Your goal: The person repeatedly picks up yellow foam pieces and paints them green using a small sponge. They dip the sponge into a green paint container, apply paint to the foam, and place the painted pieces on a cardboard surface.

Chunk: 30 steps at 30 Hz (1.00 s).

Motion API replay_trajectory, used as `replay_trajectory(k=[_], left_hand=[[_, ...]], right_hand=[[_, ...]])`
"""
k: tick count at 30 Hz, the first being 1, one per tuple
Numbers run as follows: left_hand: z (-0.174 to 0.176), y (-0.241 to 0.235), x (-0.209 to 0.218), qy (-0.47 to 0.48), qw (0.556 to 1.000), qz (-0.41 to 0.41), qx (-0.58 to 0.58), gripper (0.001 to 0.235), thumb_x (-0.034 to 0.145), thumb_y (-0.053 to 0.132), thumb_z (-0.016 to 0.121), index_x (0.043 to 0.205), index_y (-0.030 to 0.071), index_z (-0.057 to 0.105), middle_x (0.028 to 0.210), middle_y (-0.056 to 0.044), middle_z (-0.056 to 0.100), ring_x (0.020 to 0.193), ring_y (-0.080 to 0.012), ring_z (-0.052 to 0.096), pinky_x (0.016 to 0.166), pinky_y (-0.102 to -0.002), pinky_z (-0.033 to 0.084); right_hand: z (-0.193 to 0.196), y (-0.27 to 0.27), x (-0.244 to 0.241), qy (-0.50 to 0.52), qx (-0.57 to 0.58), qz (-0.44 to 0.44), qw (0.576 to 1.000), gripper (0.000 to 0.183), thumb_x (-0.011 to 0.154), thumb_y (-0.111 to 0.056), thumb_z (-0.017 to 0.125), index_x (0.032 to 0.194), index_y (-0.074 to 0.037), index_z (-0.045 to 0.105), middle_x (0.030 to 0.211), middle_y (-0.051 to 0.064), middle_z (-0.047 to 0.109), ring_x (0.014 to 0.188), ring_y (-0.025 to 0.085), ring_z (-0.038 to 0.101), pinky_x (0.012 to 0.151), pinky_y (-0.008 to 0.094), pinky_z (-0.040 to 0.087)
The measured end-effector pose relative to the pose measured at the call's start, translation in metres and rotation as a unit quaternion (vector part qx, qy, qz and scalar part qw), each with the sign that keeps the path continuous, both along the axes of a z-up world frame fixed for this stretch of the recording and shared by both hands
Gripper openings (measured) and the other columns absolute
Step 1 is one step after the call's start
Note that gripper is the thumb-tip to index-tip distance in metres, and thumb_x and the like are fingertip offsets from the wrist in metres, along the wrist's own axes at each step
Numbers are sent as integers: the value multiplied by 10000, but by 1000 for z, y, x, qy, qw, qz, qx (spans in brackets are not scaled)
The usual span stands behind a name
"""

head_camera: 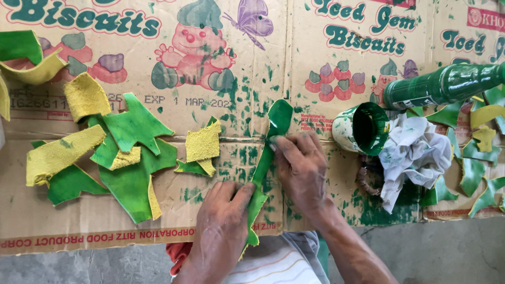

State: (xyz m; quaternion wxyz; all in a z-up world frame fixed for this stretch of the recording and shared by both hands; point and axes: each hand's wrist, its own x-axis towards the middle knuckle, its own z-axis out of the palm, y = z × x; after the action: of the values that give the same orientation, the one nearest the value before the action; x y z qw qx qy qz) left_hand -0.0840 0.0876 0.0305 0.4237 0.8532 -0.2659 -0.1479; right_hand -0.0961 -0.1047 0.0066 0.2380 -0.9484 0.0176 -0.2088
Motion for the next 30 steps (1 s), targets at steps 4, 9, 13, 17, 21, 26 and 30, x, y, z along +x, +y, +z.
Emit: replay_trajectory(k=[4, 9, 13, 17, 21, 26, 30], left_hand=[[-1, 0, 2, 4, 1000, -4, 4, 437, 712, -74, 668, 1144, -10, 688, 944, -143, 628, 919, -339, 603, 803, -449, 493], [-2, -3, 3, 11, 1000, 0, 11, 448, 752, 47, 763, 1195, 14, 707, 893, -139, 611, 871, -331, 591, 737, -451, 480], [-4, -3, 1, -14, 1000, -8, 19, 434, 758, 21, 728, 1191, 10, 705, 906, -124, 611, 877, -319, 590, 743, -444, 482], [-5, -4, 1, -24, 1000, -4, 20, 384, 767, 17, 716, 1150, 9, 714, 896, -124, 602, 873, -319, 588, 738, -444, 479], [-7, -1, 0, -22, 1000, -3, 4, 360, 764, -1, 721, 1123, 18, 722, 901, -125, 604, 873, -321, 589, 726, -447, 476], [-10, 1, -4, -22, 999, 15, -24, 333, 721, 6, 753, 1052, 30, 725, 925, -111, 628, 885, -313, 612, 746, -440, 492], [-9, 1, -5, -34, 999, 5, -12, 353, 702, 1, 752, 1054, 15, 722, 922, -117, 627, 886, -320, 614, 742, -443, 492]], right_hand=[[-9, -12, 17, -8, -19, -37, 999, 172, 894, 2, 770, 1048, -43, 707, 886, 71, 622, 857, 260, 590, 760, 394, 488], [-22, -34, 40, 6, -25, -65, 998, 112, 943, -17, 762, 1039, -20, 706, 888, 84, 624, 864, 243, 587, 766, 400, 493], [-22, -54, 69, -2, -83, -102, 991, 98, 952, -44, 755, 1030, -30, 699, 962, 95, 643, 917, 232, 612, 777, 400, 513], [14, -51, 45, -47, 4, -116, 992, 78, 1061, -59, 728, 1127, -31, 696, 1034, 82, 637, 916, 186, 620, 723, 322, 535], [36, -3, -16, -20, 7, -9, 1000, 132, 920, -29, 762, 1037, -52, 706, 925, 59, 642, 814, 212, 572, 693, 368, 484], [19, 16, -33, 52, 64, 37, 996, 282, 801, 38, 753, 1064, -55, 708, 972, 83, 663, 878, 263, 623, 750, 364, 524], [-1, -4, -14, 48, 23, 17, 998, 301, 788, 21, 784, 1071, -47, 709, 973, 83, 664, 891, 272, 605, 764, 387, 515]])
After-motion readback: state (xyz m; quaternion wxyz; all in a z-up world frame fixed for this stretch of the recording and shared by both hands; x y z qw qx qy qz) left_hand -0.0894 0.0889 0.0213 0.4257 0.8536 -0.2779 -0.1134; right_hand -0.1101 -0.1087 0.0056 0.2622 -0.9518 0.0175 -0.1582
